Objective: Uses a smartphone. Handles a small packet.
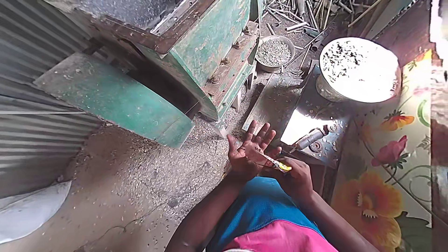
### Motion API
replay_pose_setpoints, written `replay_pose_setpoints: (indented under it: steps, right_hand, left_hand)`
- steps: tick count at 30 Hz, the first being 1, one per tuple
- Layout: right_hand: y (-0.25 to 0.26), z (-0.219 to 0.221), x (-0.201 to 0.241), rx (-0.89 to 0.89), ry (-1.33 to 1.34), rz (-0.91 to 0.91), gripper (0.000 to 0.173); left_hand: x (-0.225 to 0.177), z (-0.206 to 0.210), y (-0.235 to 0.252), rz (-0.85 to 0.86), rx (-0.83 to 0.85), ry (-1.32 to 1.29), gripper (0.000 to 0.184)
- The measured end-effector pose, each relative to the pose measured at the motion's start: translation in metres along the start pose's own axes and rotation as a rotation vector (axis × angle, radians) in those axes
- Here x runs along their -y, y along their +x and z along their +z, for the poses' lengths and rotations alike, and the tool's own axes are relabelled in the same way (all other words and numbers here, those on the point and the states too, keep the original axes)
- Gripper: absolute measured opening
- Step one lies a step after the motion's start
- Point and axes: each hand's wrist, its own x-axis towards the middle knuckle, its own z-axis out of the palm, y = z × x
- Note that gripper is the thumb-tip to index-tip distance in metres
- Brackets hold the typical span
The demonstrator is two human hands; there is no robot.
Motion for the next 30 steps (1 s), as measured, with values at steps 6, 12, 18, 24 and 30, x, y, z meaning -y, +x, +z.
replay_pose_setpoints:
  steps: [6, 12, 18, 24, 30]
  right_hand:
    - [0.000, -0.007, 0.008, -0.113, 0.057, 0.038, 0.025]
    - [-0.005, -0.004, -0.003, -0.161, 0.945, 0.876, 0.027]
    - [-0.015, -0.013, -0.015, -0.169, 1.490, 1.253, 0.039]
    - [-0.032, -0.018, -0.027, 0.090, 1.186, 1.206, 0.034]
    - [-0.046, -0.024, -0.038, -0.034, 0.179, 0.453, 0.048]
  left_hand:
    - [0.000, -0.001, -0.002, -0.015, 0.009, 0.013, 0.083]
    - [0.004, 0.000, -0.003, 0.024, -0.161, 0.138, 0.069]
    - [0.016, -0.014, -0.003, -0.187, -0.374, 0.405, 0.045]
    - [0.018, -0.022, -0.005, -0.253, -0.180, 0.380, 0.016]
    - [0.025, -0.009, -0.002, -0.265, -0.451, 0.667, 0.019]
